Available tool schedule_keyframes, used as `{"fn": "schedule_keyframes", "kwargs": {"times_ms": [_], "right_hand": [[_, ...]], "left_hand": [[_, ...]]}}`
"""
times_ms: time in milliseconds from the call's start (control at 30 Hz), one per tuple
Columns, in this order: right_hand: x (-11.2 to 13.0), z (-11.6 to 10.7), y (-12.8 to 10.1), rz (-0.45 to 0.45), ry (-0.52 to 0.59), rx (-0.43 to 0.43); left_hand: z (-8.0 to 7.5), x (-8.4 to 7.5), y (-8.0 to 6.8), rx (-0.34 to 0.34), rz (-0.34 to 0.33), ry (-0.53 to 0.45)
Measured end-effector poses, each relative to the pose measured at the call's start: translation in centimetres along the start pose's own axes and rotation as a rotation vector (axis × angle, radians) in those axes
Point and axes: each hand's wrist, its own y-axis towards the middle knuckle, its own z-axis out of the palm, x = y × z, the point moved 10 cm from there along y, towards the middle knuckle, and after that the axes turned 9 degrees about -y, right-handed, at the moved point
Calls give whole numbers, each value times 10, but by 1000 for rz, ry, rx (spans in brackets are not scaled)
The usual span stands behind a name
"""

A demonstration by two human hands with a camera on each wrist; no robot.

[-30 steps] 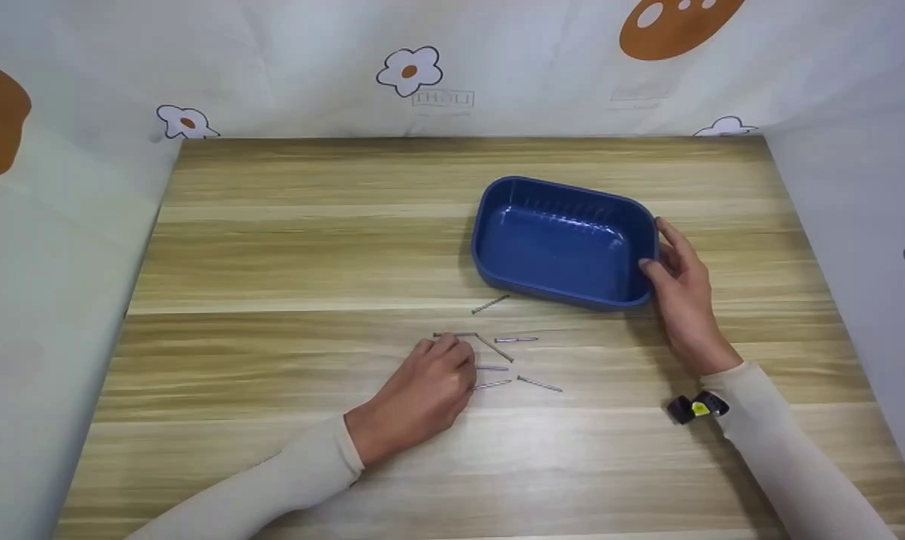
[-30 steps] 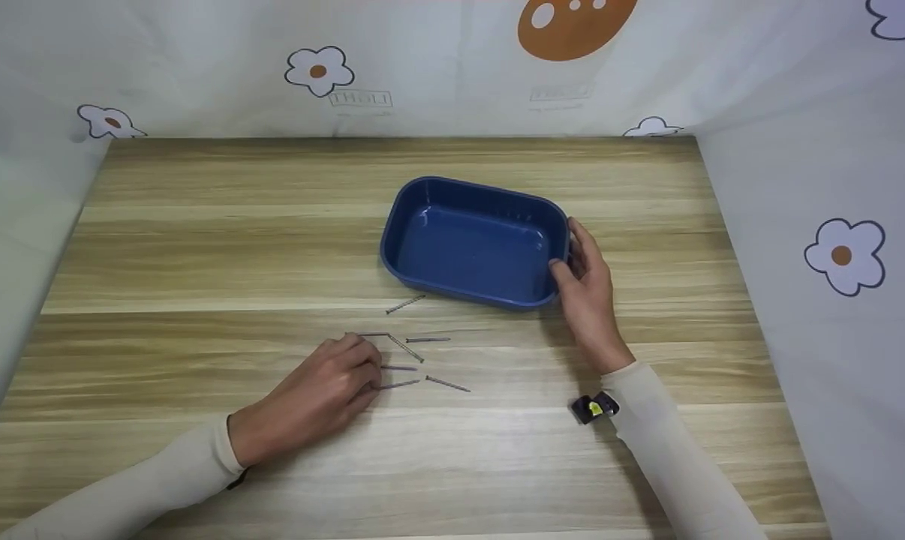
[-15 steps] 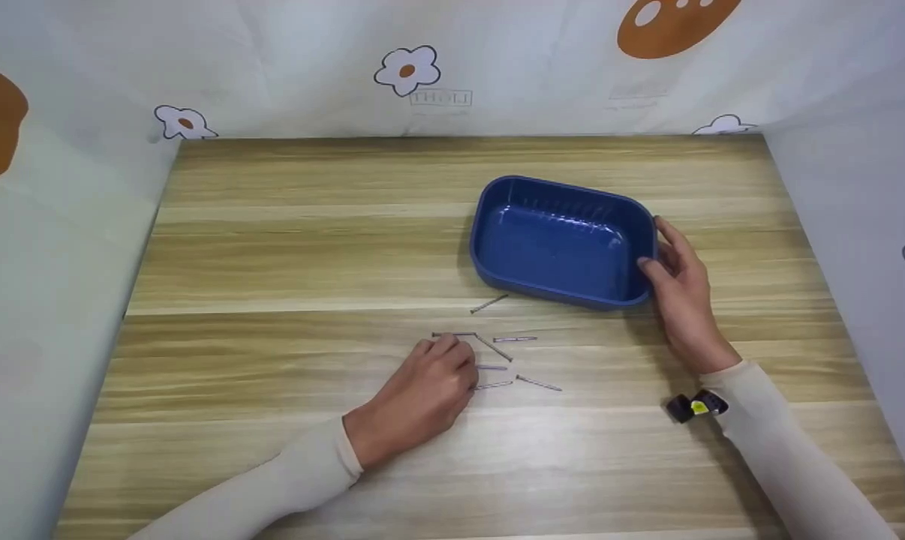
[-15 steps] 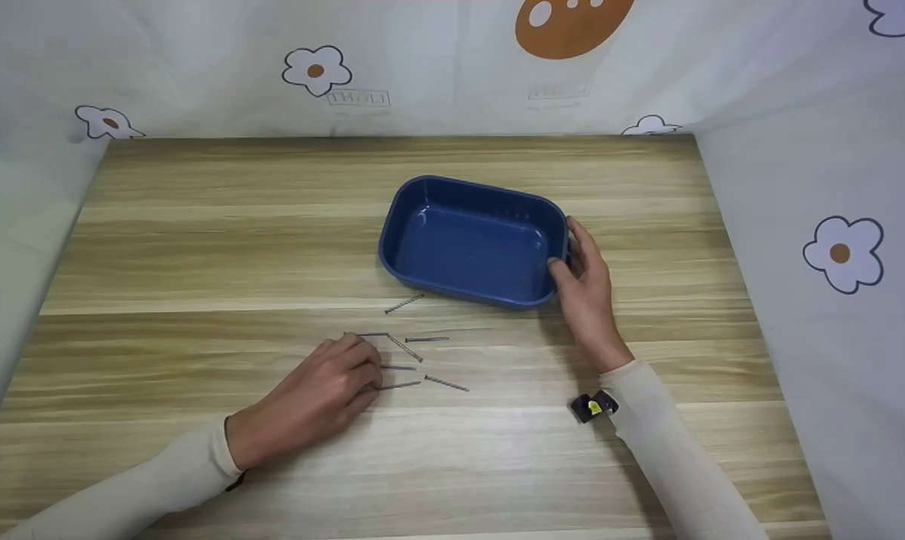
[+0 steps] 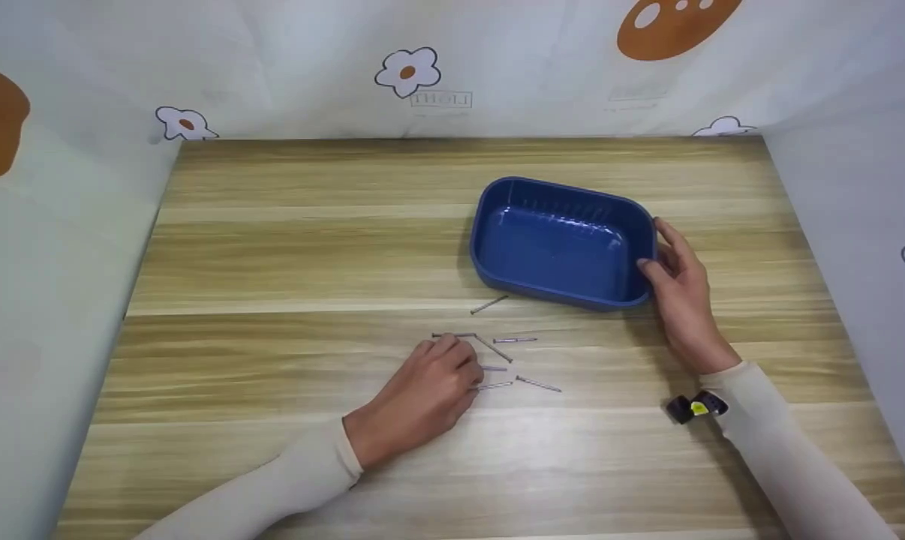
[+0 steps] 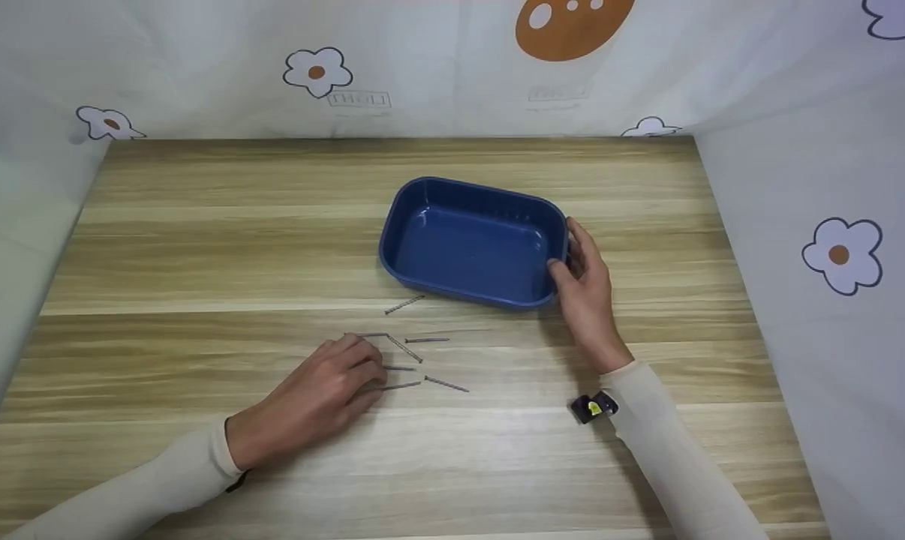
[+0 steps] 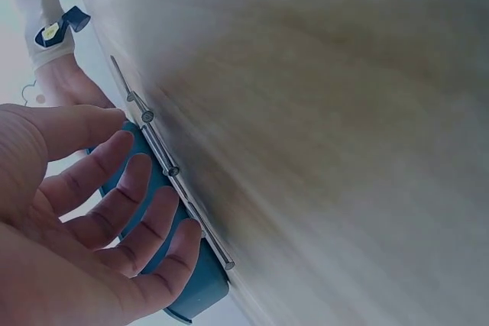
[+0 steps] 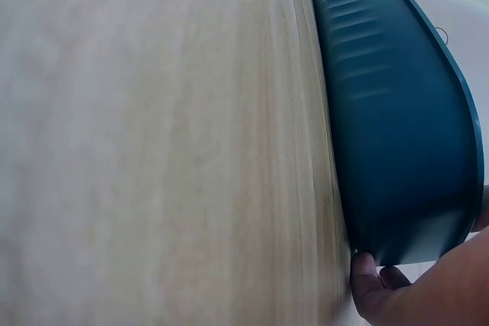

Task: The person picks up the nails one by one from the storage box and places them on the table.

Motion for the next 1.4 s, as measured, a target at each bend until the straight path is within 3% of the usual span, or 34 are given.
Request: {"fn": "schedule_keyframes", "kwargs": {"times_ms": [233,600,1000,1400], "right_hand": [[0,0,1,8,6,4],[-2,-1,1,26,-7,0],[0,-2,-2,20,85,-11],[2,-4,-1,8,90,-36]], "left_hand": [[-4,1,-1,-38,-1,-42],[-8,0,1,-31,-17,-76],[-8,0,1,-51,-13,-93],[-9,2,0,-80,-5,-106]]}}
